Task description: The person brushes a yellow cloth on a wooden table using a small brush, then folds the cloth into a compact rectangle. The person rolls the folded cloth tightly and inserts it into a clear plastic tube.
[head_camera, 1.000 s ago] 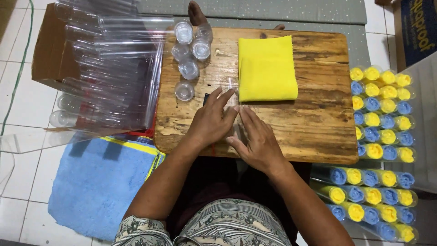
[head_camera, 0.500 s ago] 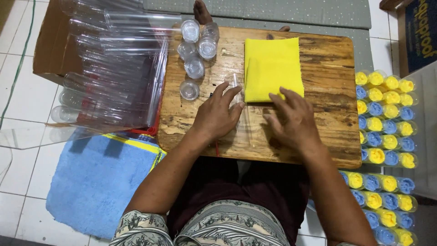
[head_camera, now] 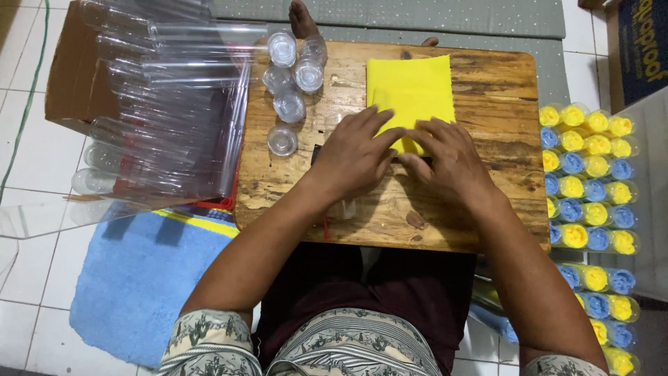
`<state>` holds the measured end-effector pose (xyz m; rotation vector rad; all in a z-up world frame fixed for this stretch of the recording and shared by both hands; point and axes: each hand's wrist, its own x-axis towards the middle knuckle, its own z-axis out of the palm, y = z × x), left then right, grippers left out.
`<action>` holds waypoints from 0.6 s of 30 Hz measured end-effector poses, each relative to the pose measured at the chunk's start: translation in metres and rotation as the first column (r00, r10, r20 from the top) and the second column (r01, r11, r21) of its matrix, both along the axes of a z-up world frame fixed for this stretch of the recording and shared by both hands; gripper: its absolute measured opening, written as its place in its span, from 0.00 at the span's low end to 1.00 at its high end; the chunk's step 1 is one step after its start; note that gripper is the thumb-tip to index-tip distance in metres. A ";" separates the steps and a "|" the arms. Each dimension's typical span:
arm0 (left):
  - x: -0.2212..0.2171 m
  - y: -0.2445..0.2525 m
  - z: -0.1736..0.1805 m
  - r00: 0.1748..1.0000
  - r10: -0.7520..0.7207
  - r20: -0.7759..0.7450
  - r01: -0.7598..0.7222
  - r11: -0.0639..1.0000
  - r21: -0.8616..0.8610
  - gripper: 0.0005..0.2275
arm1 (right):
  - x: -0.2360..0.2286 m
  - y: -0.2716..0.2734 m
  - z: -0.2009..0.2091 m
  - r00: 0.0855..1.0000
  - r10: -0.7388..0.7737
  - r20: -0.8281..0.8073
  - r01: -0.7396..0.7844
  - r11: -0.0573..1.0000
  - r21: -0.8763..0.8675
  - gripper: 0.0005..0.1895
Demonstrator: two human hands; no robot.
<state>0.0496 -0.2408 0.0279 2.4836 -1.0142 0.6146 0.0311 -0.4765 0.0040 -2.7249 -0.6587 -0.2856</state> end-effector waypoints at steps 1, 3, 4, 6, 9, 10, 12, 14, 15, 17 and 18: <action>0.009 -0.005 0.001 1.000 -0.003 -0.001 0.003 1.000 -0.001 0.16 | 0.009 -0.001 -0.003 1.000 -0.003 -0.001 0.003 1.000 -0.001 0.24; 0.030 -0.017 0.005 0.969 -0.040 -0.243 0.086 0.979 0.184 0.19 | 0.029 -0.002 -0.008 0.996 -0.062 -0.058 0.062 0.998 -0.004 0.25; 0.038 -0.021 0.004 0.970 -0.046 -0.241 0.092 0.979 0.183 0.19 | 0.033 -0.004 -0.011 0.996 -0.068 -0.055 0.068 0.998 -0.005 0.25; 0.054 -0.027 0.002 0.902 0.047 -0.429 0.133 0.916 0.379 0.25 | 0.044 -0.005 -0.017 0.989 -0.086 -0.123 0.079 0.995 -0.066 0.27; 0.058 -0.023 -0.003 0.864 0.074 -0.497 0.144 0.912 0.384 0.28 | 0.034 -0.002 -0.005 0.986 -0.069 -0.150 0.053 0.993 -0.110 0.27; 0.059 -0.021 0.002 0.864 0.079 -0.498 0.139 0.913 0.385 0.28 | 0.033 -0.003 -0.002 0.987 -0.064 -0.150 0.047 0.993 -0.109 0.27; 0.054 -0.016 0.009 0.836 0.085 -0.542 0.146 0.918 0.369 0.29 | 0.026 -0.004 0.002 0.982 -0.056 -0.180 0.031 0.990 -0.135 0.28; 0.050 -0.014 0.019 0.836 0.095 -0.540 0.147 0.910 0.388 0.29 | 0.027 -0.007 -0.003 0.987 -0.036 -0.159 0.014 0.991 -0.133 0.28; 0.048 -0.013 0.024 0.840 0.099 -0.533 0.154 0.899 0.410 0.28 | 0.027 -0.009 -0.004 0.991 -0.023 -0.132 0.006 0.992 -0.129 0.27; 0.053 -0.020 0.019 0.842 0.126 -0.525 0.132 0.894 0.427 0.27 | 0.037 -0.016 -0.005 0.995 -0.006 -0.098 -0.007 0.991 -0.131 0.25; 0.056 -0.023 0.017 0.845 0.152 -0.513 0.112 0.888 0.447 0.27 | 0.043 -0.019 -0.005 0.998 0.008 -0.062 -0.016 0.991 -0.131 0.23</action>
